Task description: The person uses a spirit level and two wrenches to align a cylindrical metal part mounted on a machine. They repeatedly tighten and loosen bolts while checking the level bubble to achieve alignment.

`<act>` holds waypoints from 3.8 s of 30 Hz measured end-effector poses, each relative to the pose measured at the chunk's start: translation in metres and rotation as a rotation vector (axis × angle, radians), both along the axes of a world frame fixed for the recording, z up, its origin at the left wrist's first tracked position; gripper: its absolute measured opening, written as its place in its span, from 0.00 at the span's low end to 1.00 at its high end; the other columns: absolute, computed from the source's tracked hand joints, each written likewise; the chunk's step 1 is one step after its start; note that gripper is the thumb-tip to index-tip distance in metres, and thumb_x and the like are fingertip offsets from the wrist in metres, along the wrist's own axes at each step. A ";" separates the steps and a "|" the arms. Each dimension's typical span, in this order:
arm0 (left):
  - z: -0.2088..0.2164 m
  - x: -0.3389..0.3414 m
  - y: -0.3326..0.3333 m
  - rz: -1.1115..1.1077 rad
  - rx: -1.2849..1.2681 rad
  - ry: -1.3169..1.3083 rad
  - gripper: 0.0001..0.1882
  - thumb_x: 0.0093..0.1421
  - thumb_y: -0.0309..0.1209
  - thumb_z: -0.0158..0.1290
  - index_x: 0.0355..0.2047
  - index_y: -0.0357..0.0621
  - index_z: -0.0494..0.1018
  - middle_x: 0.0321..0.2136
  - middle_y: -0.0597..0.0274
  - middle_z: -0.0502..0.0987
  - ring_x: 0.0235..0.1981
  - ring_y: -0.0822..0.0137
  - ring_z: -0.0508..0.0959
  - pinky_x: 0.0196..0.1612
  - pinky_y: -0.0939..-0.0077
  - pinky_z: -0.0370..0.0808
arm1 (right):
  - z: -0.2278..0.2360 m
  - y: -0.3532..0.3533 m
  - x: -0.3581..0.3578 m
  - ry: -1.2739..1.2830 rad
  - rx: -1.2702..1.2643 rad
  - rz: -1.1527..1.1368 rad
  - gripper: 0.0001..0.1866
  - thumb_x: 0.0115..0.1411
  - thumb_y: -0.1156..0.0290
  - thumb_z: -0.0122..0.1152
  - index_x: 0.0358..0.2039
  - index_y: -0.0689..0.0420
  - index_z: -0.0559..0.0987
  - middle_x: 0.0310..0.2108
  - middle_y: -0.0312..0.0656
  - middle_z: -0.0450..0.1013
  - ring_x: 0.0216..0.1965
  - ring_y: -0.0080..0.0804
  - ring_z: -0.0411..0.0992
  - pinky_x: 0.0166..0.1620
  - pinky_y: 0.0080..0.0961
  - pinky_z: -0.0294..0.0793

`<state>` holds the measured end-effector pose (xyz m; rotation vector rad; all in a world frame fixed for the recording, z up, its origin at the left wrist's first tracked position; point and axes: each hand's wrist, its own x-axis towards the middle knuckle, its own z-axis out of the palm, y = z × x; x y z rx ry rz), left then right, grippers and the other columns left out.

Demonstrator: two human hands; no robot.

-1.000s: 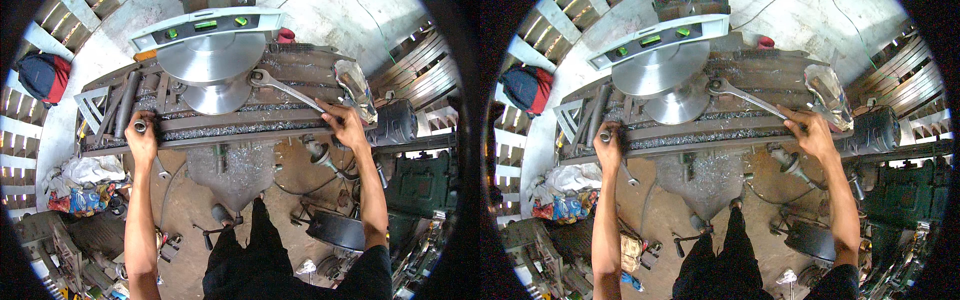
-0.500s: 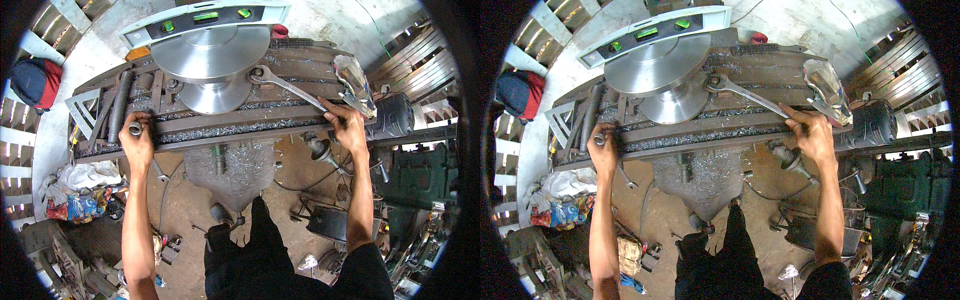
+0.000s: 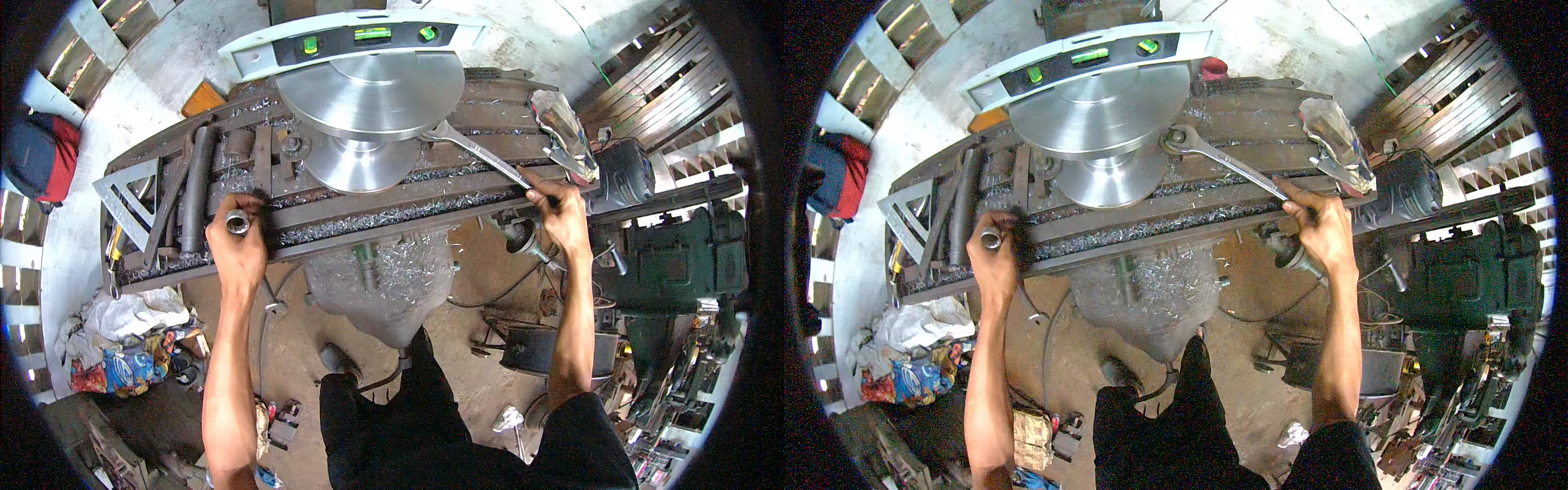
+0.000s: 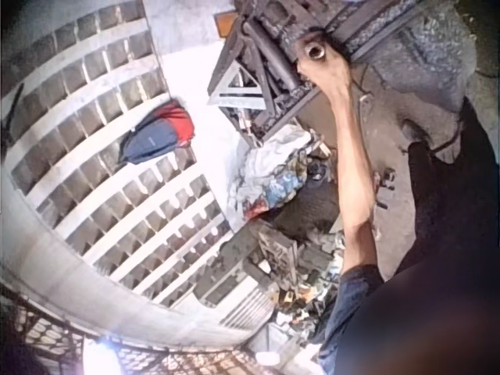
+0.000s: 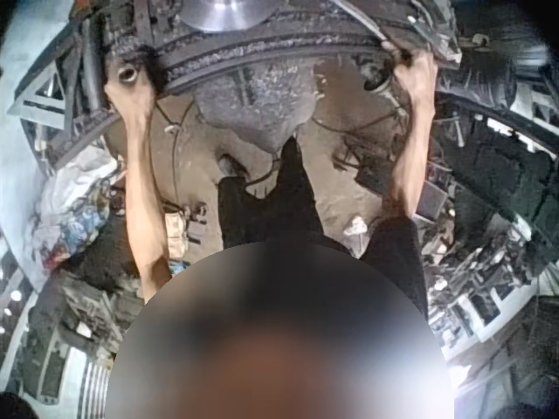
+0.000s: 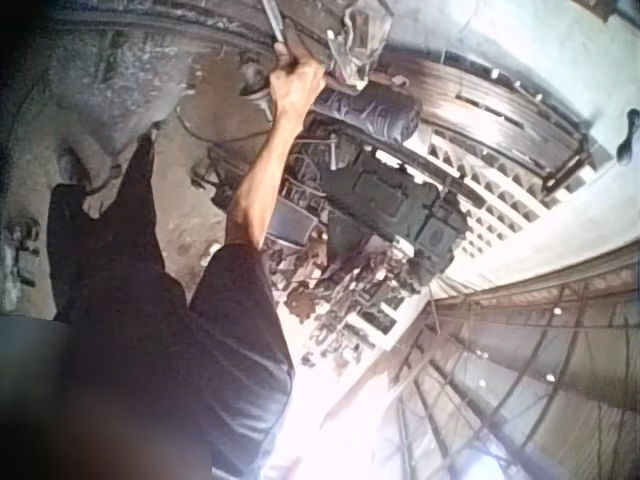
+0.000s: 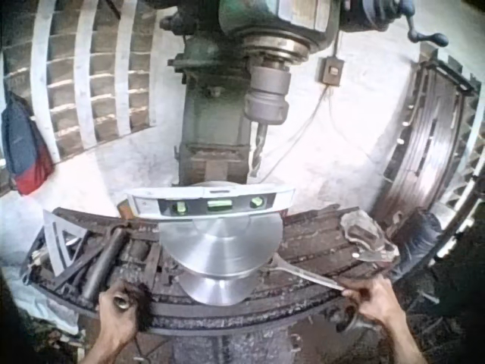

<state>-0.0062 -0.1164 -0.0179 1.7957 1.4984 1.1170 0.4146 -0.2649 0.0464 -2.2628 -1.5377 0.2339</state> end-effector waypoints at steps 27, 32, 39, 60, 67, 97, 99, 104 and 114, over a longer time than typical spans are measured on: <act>0.003 0.003 0.001 -0.063 0.001 -0.075 0.07 0.54 0.16 0.52 0.34 0.34 0.76 0.28 0.49 0.81 0.33 0.61 0.82 0.42 0.71 0.75 | -0.003 -0.027 -0.112 -0.121 -0.033 -0.377 0.17 0.62 0.63 0.65 0.53 0.36 0.83 0.36 0.52 0.81 0.38 0.52 0.81 0.43 0.45 0.80; 0.003 0.002 -0.001 -0.042 -0.076 -0.069 0.06 0.55 0.16 0.52 0.34 0.33 0.76 0.27 0.48 0.81 0.33 0.63 0.82 0.42 0.70 0.75 | 0.004 -0.029 -0.102 -0.042 -0.047 -0.291 0.20 0.63 0.64 0.65 0.56 0.37 0.81 0.39 0.51 0.81 0.42 0.53 0.80 0.44 0.44 0.79; 0.005 0.002 -0.003 -0.029 -0.006 -0.022 0.07 0.55 0.17 0.52 0.34 0.31 0.76 0.28 0.47 0.81 0.32 0.62 0.82 0.41 0.70 0.75 | -0.012 -0.032 -0.074 0.158 -0.012 -0.223 0.20 0.62 0.65 0.67 0.55 0.43 0.82 0.45 0.50 0.81 0.47 0.49 0.81 0.49 0.39 0.78; -0.001 -0.002 -0.004 0.007 -0.038 0.009 0.09 0.56 0.15 0.48 0.35 0.33 0.76 0.29 0.59 0.80 0.34 0.71 0.77 0.42 0.75 0.72 | -0.050 -0.009 0.055 0.080 0.176 -0.190 0.21 0.61 0.61 0.70 0.48 0.62 0.83 0.34 0.56 0.81 0.35 0.48 0.81 0.43 0.37 0.76; -0.007 -0.003 -0.009 0.074 -0.083 -0.129 0.13 0.59 0.13 0.42 0.36 0.35 0.76 0.25 0.66 0.75 0.24 0.80 0.67 0.27 0.82 0.65 | -0.024 -0.003 0.064 0.002 0.142 0.040 0.23 0.54 0.82 0.68 0.53 0.57 0.81 0.43 0.50 0.79 0.44 0.46 0.77 0.49 0.35 0.74; -0.063 -0.072 -0.037 0.364 -0.118 0.083 0.24 0.62 0.25 0.56 0.56 0.38 0.61 0.48 0.57 0.73 0.49 0.65 0.73 0.54 0.66 0.71 | -0.072 0.000 0.102 0.054 0.321 0.192 0.13 0.58 0.72 0.64 0.44 0.60 0.84 0.42 0.47 0.76 0.45 0.46 0.72 0.51 0.42 0.72; -0.051 -0.049 -0.041 0.550 -0.167 -0.159 0.25 0.57 0.18 0.53 0.56 0.35 0.64 0.46 0.58 0.74 0.51 0.62 0.74 0.55 0.65 0.72 | -0.073 -0.001 0.103 0.067 0.334 0.208 0.13 0.59 0.72 0.64 0.44 0.60 0.84 0.42 0.47 0.75 0.45 0.46 0.72 0.51 0.43 0.72; -0.009 -0.010 -0.026 0.245 -0.083 -0.208 0.09 0.57 0.16 0.45 0.37 0.34 0.71 0.23 0.65 0.73 0.15 0.76 0.69 0.18 0.80 0.67 | -0.078 -0.002 0.102 0.075 0.307 0.159 0.13 0.63 0.68 0.62 0.45 0.61 0.83 0.43 0.47 0.73 0.47 0.45 0.71 0.53 0.41 0.69; 0.006 0.005 -0.017 0.163 -0.133 -0.297 0.14 0.57 0.16 0.40 0.40 0.32 0.73 0.22 0.59 0.74 0.10 0.78 0.64 0.12 0.83 0.60 | -0.049 0.011 0.090 0.135 0.241 0.135 0.12 0.60 0.71 0.63 0.43 0.64 0.83 0.41 0.49 0.75 0.45 0.47 0.72 0.51 0.40 0.70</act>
